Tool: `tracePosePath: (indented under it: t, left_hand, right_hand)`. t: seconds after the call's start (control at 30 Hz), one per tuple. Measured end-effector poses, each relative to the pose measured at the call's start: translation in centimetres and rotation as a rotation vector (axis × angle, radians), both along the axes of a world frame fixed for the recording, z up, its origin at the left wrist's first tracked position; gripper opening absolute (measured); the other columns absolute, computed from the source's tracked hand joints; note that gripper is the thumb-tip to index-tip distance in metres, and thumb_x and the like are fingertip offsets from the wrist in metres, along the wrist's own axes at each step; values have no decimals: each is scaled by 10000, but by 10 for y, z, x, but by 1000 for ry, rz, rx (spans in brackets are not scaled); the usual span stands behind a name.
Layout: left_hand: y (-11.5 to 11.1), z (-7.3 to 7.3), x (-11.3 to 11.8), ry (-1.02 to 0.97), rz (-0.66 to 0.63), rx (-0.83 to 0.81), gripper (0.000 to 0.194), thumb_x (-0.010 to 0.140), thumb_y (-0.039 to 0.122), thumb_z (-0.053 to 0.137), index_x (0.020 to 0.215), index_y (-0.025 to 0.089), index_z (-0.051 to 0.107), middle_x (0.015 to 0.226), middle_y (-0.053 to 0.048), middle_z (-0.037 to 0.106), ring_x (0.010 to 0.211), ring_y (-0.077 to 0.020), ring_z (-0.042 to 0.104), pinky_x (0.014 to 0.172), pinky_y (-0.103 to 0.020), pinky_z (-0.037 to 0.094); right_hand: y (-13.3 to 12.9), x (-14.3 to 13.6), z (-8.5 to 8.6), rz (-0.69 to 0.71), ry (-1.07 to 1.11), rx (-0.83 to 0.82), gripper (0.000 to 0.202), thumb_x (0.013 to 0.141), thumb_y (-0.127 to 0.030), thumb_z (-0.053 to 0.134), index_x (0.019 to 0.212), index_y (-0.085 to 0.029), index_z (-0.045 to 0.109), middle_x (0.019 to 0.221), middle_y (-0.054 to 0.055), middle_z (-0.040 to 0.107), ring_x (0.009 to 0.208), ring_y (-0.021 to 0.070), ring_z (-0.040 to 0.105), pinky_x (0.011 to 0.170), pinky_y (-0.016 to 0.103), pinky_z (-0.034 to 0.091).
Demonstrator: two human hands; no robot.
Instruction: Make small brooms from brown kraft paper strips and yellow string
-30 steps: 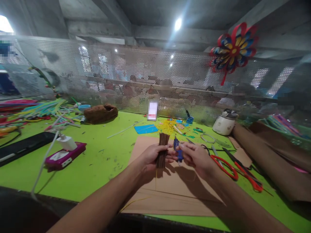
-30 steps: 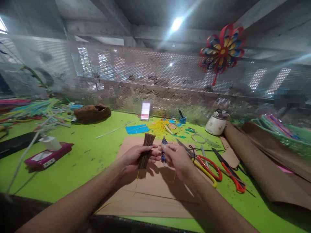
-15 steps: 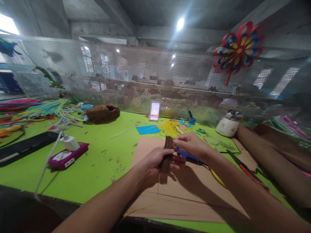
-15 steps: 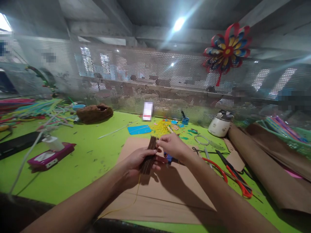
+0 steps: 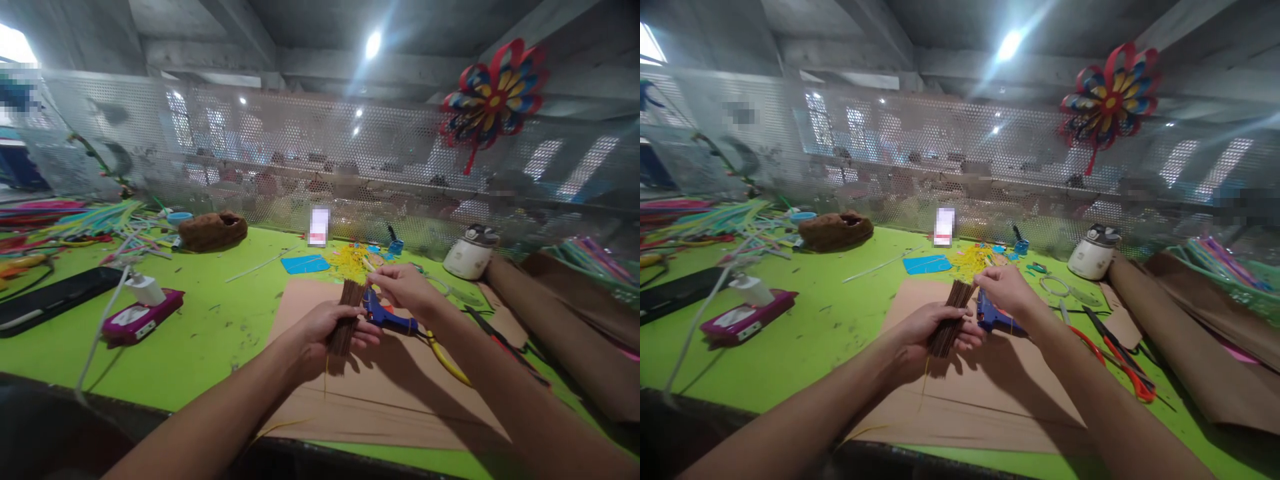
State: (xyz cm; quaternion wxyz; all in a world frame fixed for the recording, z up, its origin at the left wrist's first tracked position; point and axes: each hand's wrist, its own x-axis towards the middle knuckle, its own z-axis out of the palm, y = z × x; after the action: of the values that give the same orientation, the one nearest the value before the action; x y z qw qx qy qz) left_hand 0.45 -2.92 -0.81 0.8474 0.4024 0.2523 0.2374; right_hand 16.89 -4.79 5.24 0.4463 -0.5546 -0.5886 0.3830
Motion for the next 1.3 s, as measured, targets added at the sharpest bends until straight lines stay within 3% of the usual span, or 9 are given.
tracePosePath:
  t: [0.27, 0.47, 0.6, 0.77, 1.07, 1.3]
  left_hand:
    - [-2, 4, -4, 28, -137, 10, 180, 817, 230, 527, 933, 96, 559, 850, -180, 710, 657, -178, 674, 458, -189, 383]
    - [2, 1, -4, -16, -127, 51, 236, 764, 238, 553, 938, 81, 574, 792, -184, 704, 647, -197, 675, 464, -192, 403]
    - [2, 0, -3, 0, -149, 70, 217, 771, 232, 540, 940, 98, 572, 814, -168, 709, 647, -193, 678, 428, -176, 377]
    - [1, -2, -2, 34, -208, 62, 174, 777, 241, 561, 888, 108, 544, 854, -191, 705, 658, -212, 685, 409, -182, 366]
    - [0, -4, -2, 50, -214, 65, 152, 795, 228, 562, 896, 115, 545, 834, -175, 706, 644, -191, 680, 421, -186, 340]
    - [2, -4, -2, 36, -274, 59, 166, 800, 254, 553, 901, 123, 548, 850, -165, 712, 673, -192, 681, 441, -193, 356]
  right_hand:
    - [-1, 1, 11, 105, -65, -11, 187, 687, -295, 621, 542, -177, 624, 309, -89, 339, 315, 43, 209, 379, 223, 117]
    - [-33, -16, -3, 162, -115, 6, 216, 728, -285, 610, 547, -168, 621, 404, -52, 446, 385, 62, 323, 402, 218, 180]
    - [-40, -18, -10, 78, -21, 77, 254, 731, -338, 624, 551, -160, 611, 422, -53, 450, 394, 63, 328, 408, 222, 191]
    - [-29, -4, -7, -81, 105, 137, 295, 724, -448, 622, 673, -158, 622, 372, -96, 347, 344, 56, 236, 382, 224, 133]
    - [-21, 14, -8, -120, 215, 131, 289, 715, -440, 646, 728, -152, 622, 351, -112, 318, 326, 46, 187, 371, 229, 101]
    - [-24, 10, -10, -16, 158, 54, 306, 666, -448, 684, 624, -152, 618, 357, -93, 356, 332, 44, 237, 372, 214, 114]
